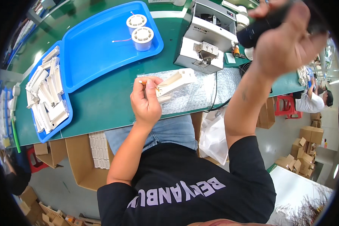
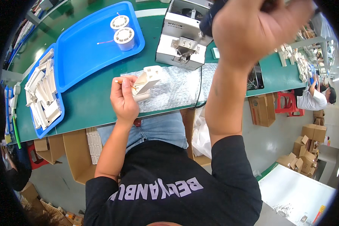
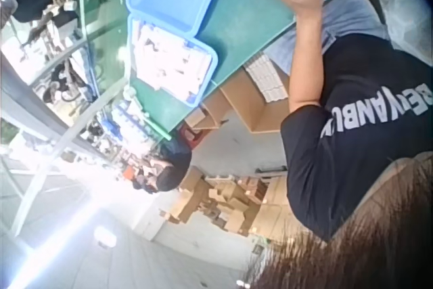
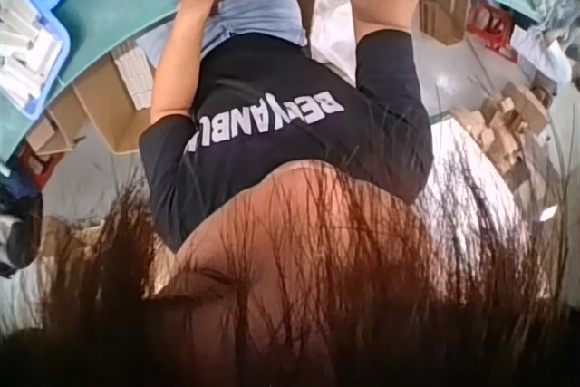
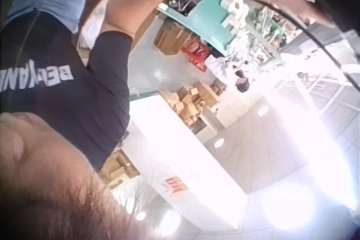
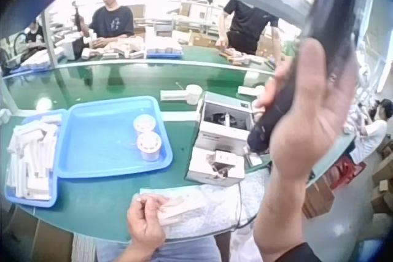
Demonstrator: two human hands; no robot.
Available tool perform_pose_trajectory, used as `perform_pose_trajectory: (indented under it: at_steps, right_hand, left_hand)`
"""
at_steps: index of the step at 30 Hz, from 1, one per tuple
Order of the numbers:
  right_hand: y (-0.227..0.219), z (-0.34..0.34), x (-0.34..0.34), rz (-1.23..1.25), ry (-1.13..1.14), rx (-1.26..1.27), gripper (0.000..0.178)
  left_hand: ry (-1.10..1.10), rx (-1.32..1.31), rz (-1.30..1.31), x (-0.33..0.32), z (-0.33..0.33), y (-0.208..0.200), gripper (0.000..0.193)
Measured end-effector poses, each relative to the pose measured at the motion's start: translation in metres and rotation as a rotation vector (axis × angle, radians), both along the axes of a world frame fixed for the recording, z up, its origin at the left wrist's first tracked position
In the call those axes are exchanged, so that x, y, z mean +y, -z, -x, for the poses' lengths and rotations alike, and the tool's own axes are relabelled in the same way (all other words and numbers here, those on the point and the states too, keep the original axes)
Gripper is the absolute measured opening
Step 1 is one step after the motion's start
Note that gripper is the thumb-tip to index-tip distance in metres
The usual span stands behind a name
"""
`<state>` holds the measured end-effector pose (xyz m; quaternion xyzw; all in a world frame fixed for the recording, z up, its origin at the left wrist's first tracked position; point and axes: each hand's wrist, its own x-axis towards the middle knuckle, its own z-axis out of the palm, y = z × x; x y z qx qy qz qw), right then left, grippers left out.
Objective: Assembling plastic housings for electronic sensors using an electric screwdriver at a factory workstation.
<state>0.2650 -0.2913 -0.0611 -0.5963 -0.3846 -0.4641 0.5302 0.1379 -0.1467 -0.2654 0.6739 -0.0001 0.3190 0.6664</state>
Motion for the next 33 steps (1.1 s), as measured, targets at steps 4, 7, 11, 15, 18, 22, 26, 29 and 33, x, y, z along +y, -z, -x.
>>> perform_pose_trajectory:
  at_steps: [4,7,11,15,18,22,26,29,33]
  right_hand:
    - [0.001,-0.007,0.021,-0.532,-0.587,0.341,0.033]
    - [0.009,0.000,0.014,-0.142,-0.094,0.249,0.036]
    - [0.020,0.023,-0.027,-0.202,-0.685,0.614,0.055]
    - [0.004,0.052,-0.022,-0.167,-0.976,0.430,0.067]
    - [0.012,0.047,-0.022,-0.052,-0.825,0.388,0.071]
    - [0.011,0.056,-0.004,-0.170,-0.798,0.383,0.071]
    - [0.012,0.070,0.012,-0.442,-0.843,0.431,0.068]
    - [0.014,0.068,0.014,-0.394,-0.865,0.450,0.069]
    - [0.016,0.063,0.011,-0.323,-0.893,0.470,0.070]
  left_hand:
    - [0.006,0.032,0.026,0.000,0.001,-0.004,0.014]
    - [-0.014,0.030,-0.009,0.001,0.003,-0.003,0.013]
    - [-0.035,0.014,-0.078,-0.001,0.002,-0.004,0.012]
    - [0.009,0.044,-0.140,-0.001,0.003,-0.004,0.017]
    - [-0.008,0.037,-0.099,0.000,0.003,-0.006,0.014]
    - [-0.050,0.009,-0.136,-0.002,0.001,0.002,0.011]
    - [-0.025,-0.010,-0.130,-0.003,0.001,0.001,0.010]
    - [-0.024,0.009,-0.135,-0.002,0.003,0.002,0.010]
    - [-0.015,0.036,-0.114,-0.002,0.004,0.001,0.009]
